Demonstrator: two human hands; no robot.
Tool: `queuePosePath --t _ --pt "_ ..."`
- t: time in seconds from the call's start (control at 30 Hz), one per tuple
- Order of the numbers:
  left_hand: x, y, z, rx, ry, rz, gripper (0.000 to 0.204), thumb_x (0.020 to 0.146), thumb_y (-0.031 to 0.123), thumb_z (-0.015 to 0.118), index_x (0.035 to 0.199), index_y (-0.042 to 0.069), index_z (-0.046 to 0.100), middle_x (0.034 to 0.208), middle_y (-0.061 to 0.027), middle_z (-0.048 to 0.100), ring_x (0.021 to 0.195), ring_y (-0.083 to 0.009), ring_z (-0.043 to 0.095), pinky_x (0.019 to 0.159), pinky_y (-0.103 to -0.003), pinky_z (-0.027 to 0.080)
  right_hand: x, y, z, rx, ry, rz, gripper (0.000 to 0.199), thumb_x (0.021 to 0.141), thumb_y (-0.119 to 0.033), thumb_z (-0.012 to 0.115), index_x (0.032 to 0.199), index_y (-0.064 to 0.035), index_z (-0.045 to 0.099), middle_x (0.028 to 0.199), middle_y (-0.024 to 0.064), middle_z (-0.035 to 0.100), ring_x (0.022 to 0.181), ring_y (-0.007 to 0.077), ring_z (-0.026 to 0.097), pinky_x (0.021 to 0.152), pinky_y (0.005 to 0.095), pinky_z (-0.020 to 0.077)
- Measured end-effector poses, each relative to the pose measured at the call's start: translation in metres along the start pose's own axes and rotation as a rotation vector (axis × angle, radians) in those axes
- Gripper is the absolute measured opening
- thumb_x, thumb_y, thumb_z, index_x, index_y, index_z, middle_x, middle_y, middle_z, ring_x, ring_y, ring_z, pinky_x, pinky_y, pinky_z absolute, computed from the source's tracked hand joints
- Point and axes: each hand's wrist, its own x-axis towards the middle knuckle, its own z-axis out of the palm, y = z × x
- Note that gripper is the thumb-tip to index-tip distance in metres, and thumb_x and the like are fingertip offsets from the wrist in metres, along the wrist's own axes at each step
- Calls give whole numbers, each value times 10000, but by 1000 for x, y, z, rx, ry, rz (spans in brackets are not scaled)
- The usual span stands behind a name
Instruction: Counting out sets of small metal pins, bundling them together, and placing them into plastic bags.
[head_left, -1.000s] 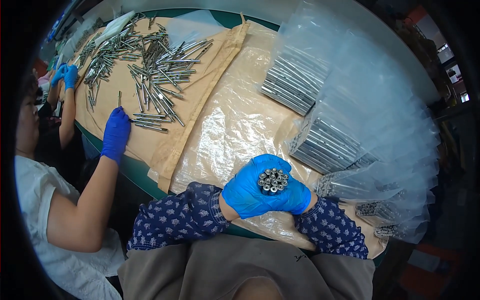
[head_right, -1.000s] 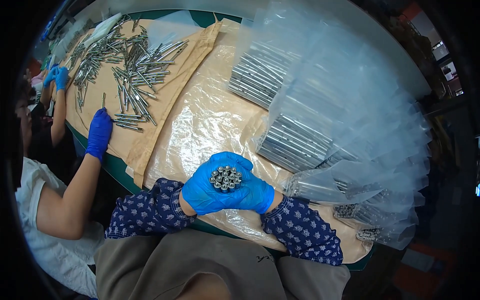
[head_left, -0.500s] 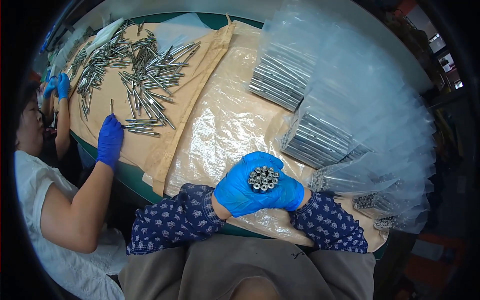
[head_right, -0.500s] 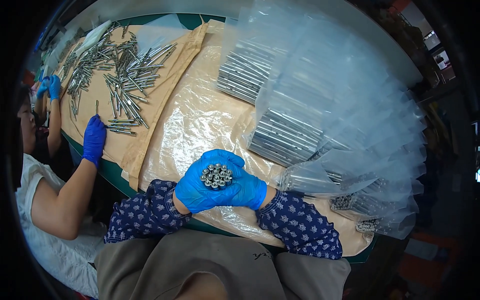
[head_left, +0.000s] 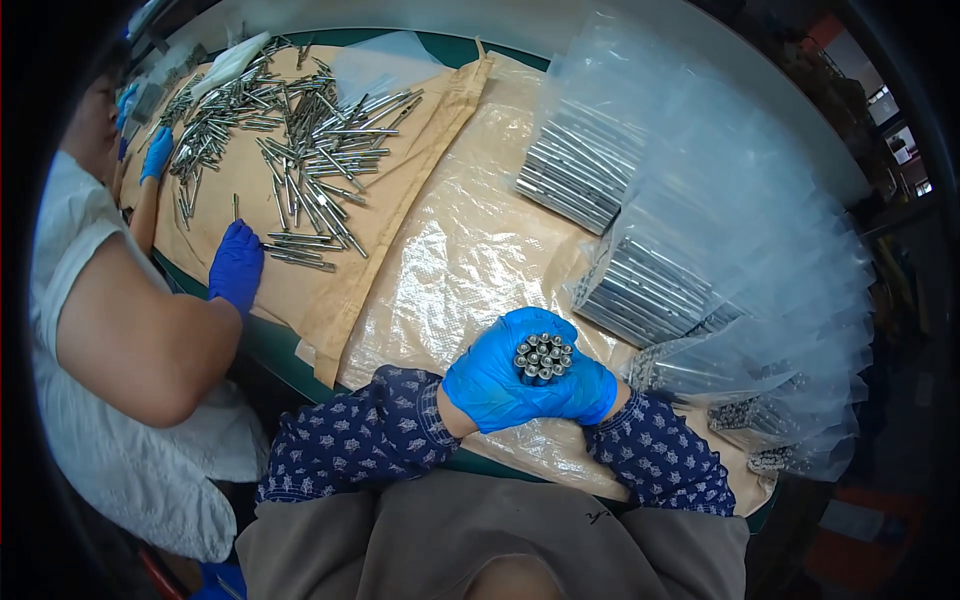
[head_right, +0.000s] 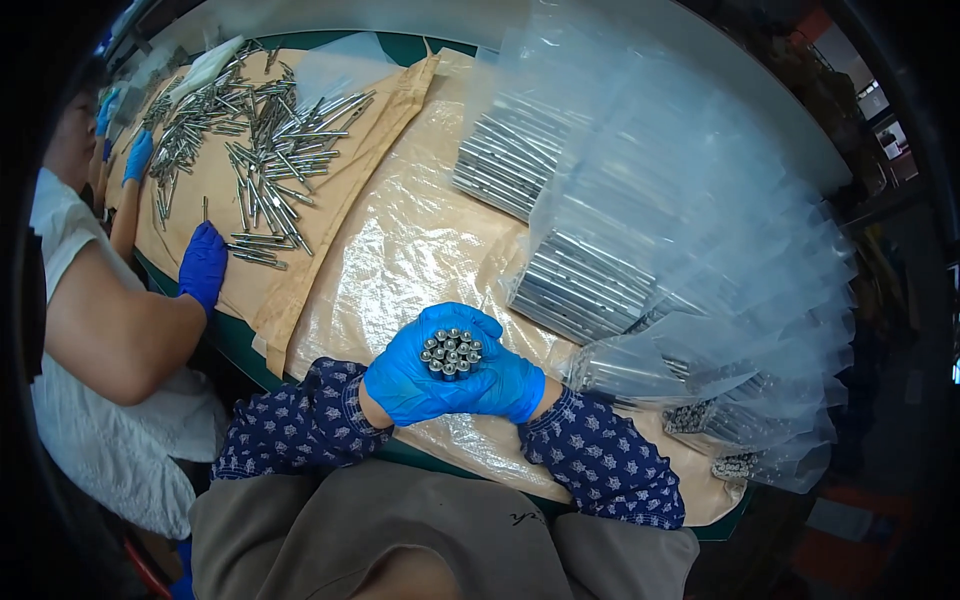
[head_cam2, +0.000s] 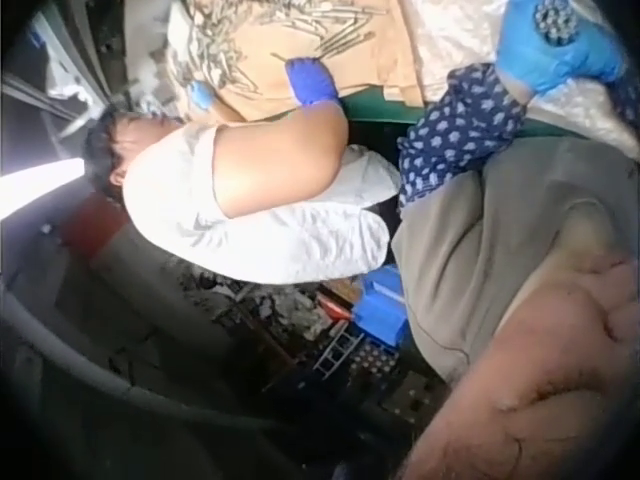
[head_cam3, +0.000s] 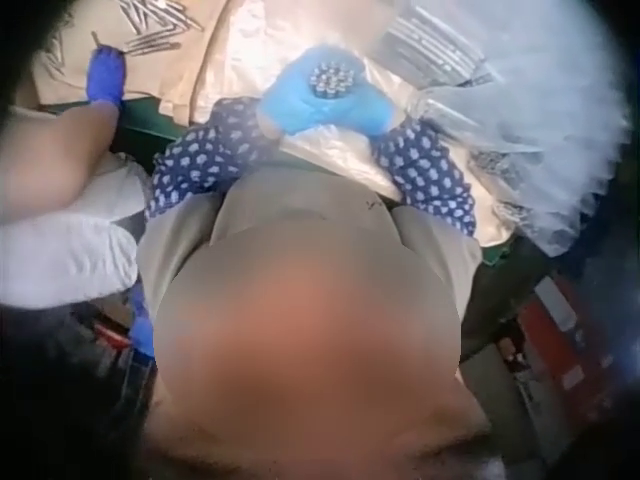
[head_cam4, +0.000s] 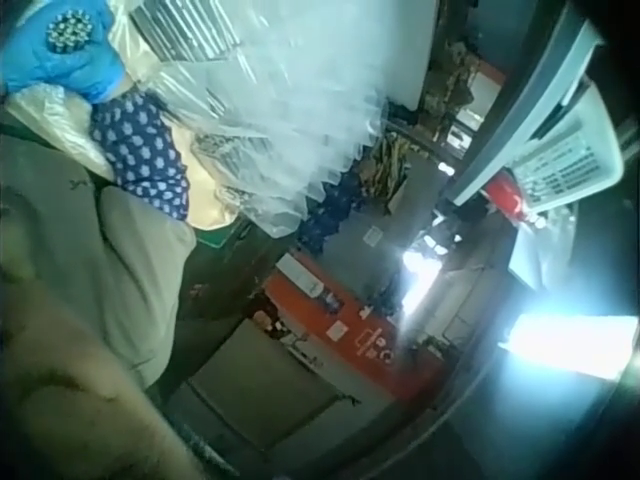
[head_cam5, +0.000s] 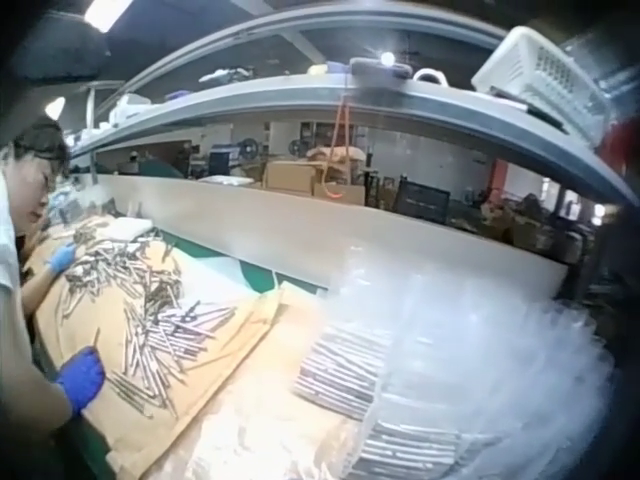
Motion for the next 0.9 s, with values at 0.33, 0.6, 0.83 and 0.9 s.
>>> queuePosePath --t 0.33,0.6,0.83,0.9 --pt "2 4 -1 18 0 -50 435 694 176 738 1061 33 553 1036 -112 544 949 -221 562 847 -314 462 -1 -9 4 -26 46 -47 625 694 -266 787 1231 -114 505 1217 45 518 1113 174 492 947 318 414" --pt "0 0 -3 22 -40 -6 469 730 149 719 1126 17 505 1112 -159 549 1010 -224 556 877 -328 455 -2 -7 3 -17 61 -11 651 678 -260 799 1239 -122 498 1222 40 515 1120 170 489 955 315 412" --pt "4 6 -4 78 -65 13 459 714 129 716 1112 22 515 1096 -164 554 1005 -235 559 873 -330 456 1 1 0 -37 41 -27 689 655 -238 814 1248 -135 479 1231 35 508 1121 162 490 959 311 411" --pt "4 1 -6 98 -76 57 444 707 124 718 1096 24 528 1091 -167 555 1006 -247 559 878 -335 452 0 4 1 -37 33 -50 693 652 -222 816 1248 -134 475 1220 37 516 1109 161 500 943 310 425"
